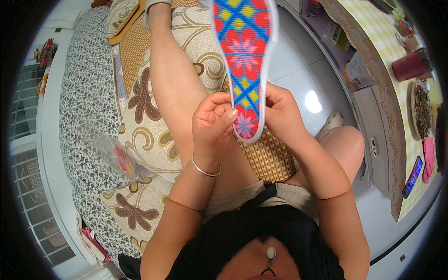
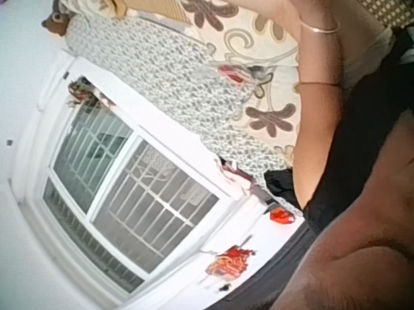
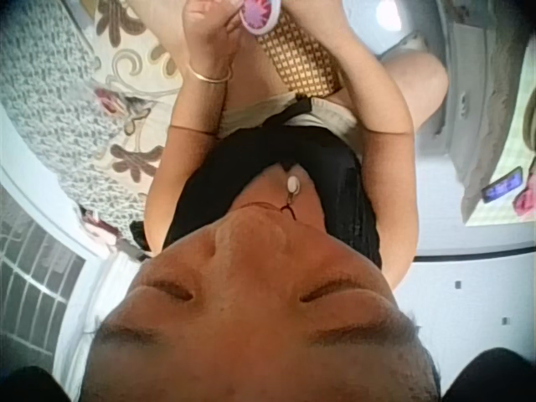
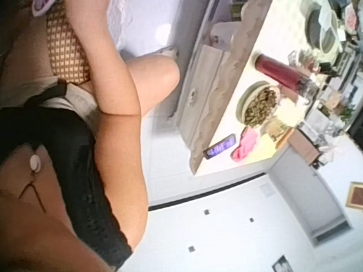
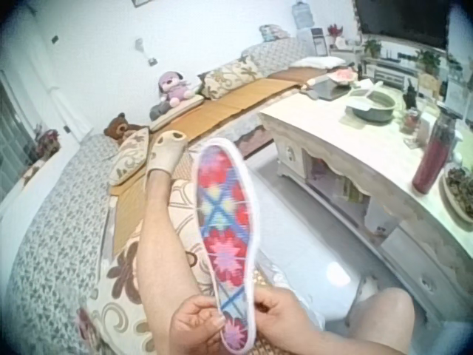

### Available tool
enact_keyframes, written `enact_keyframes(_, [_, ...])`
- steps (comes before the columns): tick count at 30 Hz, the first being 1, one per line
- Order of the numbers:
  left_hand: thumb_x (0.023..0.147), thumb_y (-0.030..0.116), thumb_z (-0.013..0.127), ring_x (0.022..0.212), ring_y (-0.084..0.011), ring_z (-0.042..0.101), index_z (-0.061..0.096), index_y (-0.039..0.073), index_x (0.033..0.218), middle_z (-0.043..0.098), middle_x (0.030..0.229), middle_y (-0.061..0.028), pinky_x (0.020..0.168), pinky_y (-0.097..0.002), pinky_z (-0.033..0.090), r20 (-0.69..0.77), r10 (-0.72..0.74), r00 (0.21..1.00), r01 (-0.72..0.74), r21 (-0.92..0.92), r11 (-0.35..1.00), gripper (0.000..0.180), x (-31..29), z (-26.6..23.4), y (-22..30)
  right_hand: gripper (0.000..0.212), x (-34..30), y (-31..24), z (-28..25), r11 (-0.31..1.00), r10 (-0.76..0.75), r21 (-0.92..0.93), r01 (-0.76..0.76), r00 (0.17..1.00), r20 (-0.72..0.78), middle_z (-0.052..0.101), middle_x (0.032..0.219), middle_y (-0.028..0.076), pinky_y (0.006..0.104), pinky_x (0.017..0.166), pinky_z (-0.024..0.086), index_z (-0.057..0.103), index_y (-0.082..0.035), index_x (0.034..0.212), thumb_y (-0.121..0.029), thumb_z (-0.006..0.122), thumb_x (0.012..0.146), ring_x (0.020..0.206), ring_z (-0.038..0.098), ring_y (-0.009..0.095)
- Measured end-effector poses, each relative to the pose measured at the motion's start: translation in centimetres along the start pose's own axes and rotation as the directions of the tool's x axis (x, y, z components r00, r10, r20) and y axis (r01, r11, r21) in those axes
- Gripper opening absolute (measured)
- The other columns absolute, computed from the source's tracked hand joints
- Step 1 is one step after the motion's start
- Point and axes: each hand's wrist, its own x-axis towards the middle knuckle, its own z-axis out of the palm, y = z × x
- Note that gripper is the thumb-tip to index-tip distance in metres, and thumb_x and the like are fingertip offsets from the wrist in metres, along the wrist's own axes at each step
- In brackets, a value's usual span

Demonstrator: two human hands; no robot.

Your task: The person sews a colorful patterned insole by hand using a needle and red thread.

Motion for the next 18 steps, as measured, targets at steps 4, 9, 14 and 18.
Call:
enact_keyframes(4, [0.083, -0.005, 0.057, 0.073, -0.0084, 0.061, 0.052, -0.004, 0.108, 0.066, 0.09, -0.0136, 0.053, -0.0141, 0.042, -0.082, 0.042, 0.996, -0.028, 0.163, 0.986, 0.025, -0.4, 0.7, 0.3, 0.018, 0.7, -0.1, -1.2, 0.958, 0.236, 0.15, -0.246, 0.969, 0.077, 0.067, 0.094, 0.006, 0.025, 0.074, 0.052, 0.064, 0.001, 0.101, -0.003, 0.064, 0.083, 0.083, 0.064, 0.01])
enact_keyframes(9, [0.083, -0.006, 0.055, 0.052, -0.0013, 0.045, 0.051, -0.006, 0.106, 0.065, 0.086, -0.0123, 0.042, -0.0131, 0.03, -0.13, 0.054, 0.99, -0.026, 0.212, 0.977, 0.023, -0.4, 1.1, 0.1, 0.018, 0.5, 0.7, -0.8, 0.922, 0.216, 0.309, -0.233, 0.972, 0.089, 0.068, 0.094, 0.006, 0.0257, 0.074, 0.053, 0.064, 0.001, 0.1, -0.003, 0.064, 0.082, 0.083, 0.064, 0.011])
enact_keyframes(14, [0.085, -0.004, 0.057, 0.052, -0.0011, 0.045, 0.053, -0.004, 0.103, 0.064, 0.08, -0.0092, 0.042, -0.0137, 0.032, -0.112, 0.064, 0.992, -0.035, 0.241, 0.97, 0.019, -0.3, 0.6, 0.0, 0.019, 1.0, 0.3, -1.2, 0.92, 0.299, 0.251, -0.302, 0.953, 0.049, 0.068, 0.094, 0.007, 0.026, 0.074, 0.053, 0.065, 0.001, 0.1, -0.003, 0.065, 0.082, 0.082, 0.065, 0.012])
enact_keyframes(18, [0.084, -0.004, 0.057, 0.05, -0.0011, 0.043, 0.053, -0.004, 0.102, 0.063, 0.078, -0.0089, 0.041, -0.0141, 0.031, -0.131, 0.005, 0.991, 0.023, 0.21, 0.977, 0.019, -0.1, 0.7, 0.4, 0.019, 1.1, 0.7, -0.9, 0.923, 0.285, 0.253, -0.289, 0.957, 0.052, 0.068, 0.094, 0.007, 0.0263, 0.072, 0.054, 0.065, 0.001, 0.1, -0.003, 0.065, 0.082, 0.081, 0.065, 0.012])
